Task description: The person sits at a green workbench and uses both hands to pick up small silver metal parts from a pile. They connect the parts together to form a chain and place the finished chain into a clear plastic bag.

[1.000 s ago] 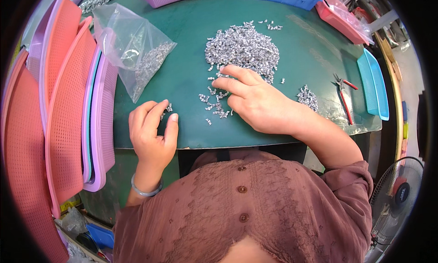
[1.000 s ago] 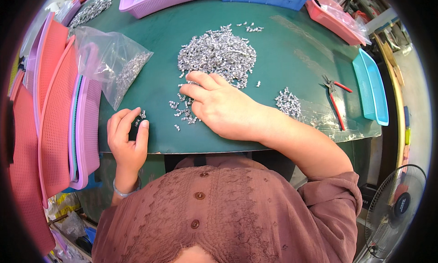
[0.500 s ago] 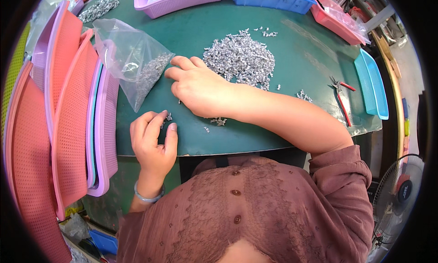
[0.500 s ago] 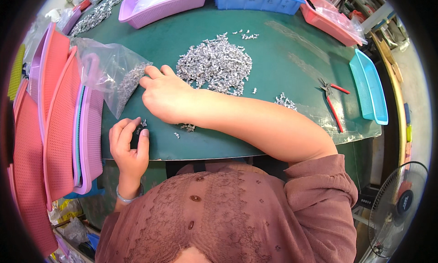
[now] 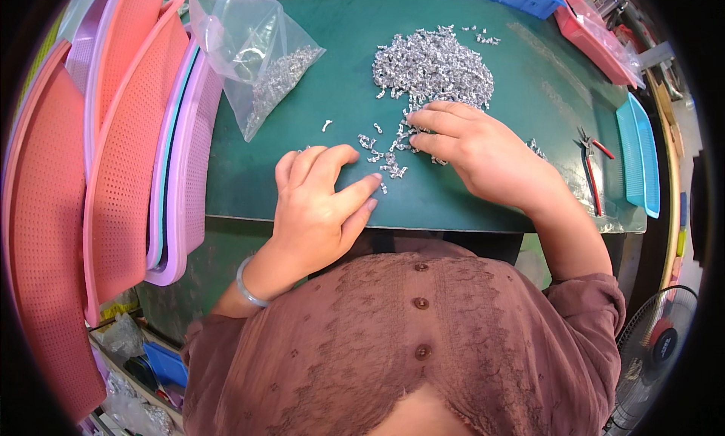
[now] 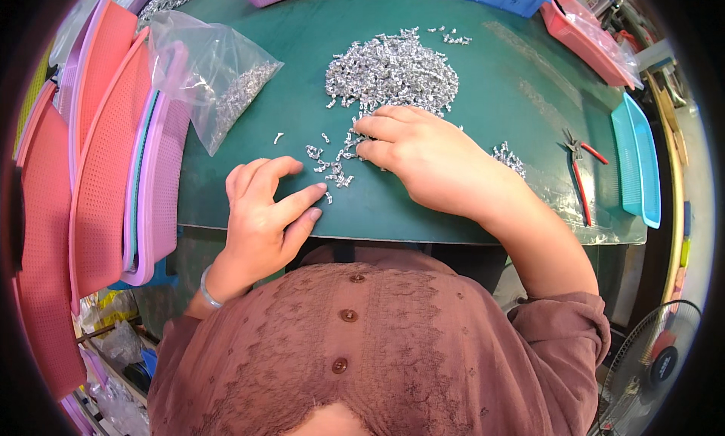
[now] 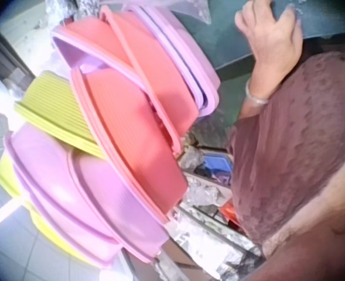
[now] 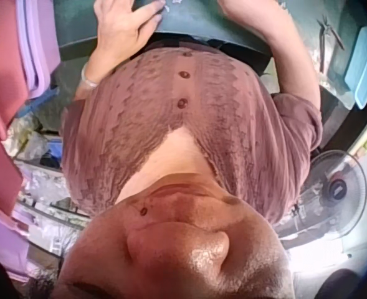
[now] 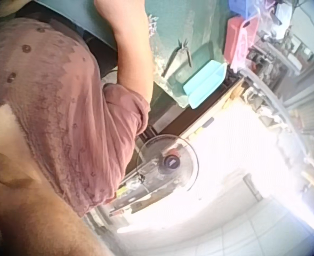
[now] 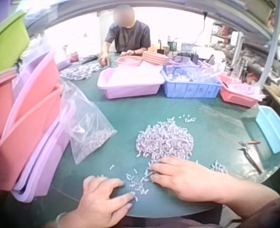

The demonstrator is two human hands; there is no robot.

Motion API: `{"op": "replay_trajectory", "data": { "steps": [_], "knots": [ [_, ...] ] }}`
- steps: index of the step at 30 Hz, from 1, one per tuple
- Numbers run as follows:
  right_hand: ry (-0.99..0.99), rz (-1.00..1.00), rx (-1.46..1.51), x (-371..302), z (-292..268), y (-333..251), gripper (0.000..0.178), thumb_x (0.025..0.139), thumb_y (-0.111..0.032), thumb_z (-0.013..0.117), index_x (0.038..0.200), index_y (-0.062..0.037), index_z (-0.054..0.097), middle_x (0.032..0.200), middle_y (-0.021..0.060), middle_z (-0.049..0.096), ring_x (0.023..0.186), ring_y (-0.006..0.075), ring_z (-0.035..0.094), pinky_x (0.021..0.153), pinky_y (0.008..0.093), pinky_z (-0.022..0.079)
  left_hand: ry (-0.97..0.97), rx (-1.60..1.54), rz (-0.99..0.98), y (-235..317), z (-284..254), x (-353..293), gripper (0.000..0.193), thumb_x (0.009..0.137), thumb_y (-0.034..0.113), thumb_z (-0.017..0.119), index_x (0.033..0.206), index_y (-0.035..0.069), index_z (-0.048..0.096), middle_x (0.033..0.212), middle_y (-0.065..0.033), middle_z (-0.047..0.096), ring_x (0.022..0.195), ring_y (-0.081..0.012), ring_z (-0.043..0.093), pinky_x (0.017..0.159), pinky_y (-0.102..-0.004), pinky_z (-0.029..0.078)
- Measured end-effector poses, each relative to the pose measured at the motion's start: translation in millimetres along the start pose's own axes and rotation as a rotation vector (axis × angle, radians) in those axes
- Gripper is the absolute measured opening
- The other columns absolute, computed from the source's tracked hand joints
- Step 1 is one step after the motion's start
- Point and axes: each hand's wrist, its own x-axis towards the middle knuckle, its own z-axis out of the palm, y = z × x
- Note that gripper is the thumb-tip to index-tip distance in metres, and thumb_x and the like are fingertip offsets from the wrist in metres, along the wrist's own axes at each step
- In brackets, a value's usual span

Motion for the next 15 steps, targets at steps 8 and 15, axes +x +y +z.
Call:
{"op": "replay_trajectory", "data": {
  "steps": [8, 15],
  "knots": [
    [0.080, 0.059, -0.027, -26.3, -2.6, -4.0, 0.025, 0.078, -0.006, 0.058, 0.101, -0.0001, 0.066, 0.119, 0.0134, 0.061, 0.117, 0.0320, 0.053, 0.099, 0.0410, 0.042, -0.026, 0.042, -0.021, 7.9, 12.9, 11.4, 0.038, 0.074, 0.013, 0.070, 0.110, 0.005, 0.065, 0.120, -0.0073, 0.060, 0.105, -0.0264, 0.052, 0.093, -0.0414, 0.033],
    [0.226, 0.156, 0.014, -41.0, 3.0, -8.5, 0.019, 0.078, -0.007, 0.062, 0.095, -0.0012, 0.066, 0.119, 0.0158, 0.059, 0.118, 0.0351, 0.051, 0.099, 0.0430, 0.042, -0.053, 0.001, -0.016, 15.4, 16.8, 22.2, 0.035, 0.076, 0.010, 0.069, 0.111, 0.009, 0.066, 0.123, -0.0089, 0.059, 0.110, -0.0279, 0.051, 0.095, -0.0431, 0.033]
  ]
}}
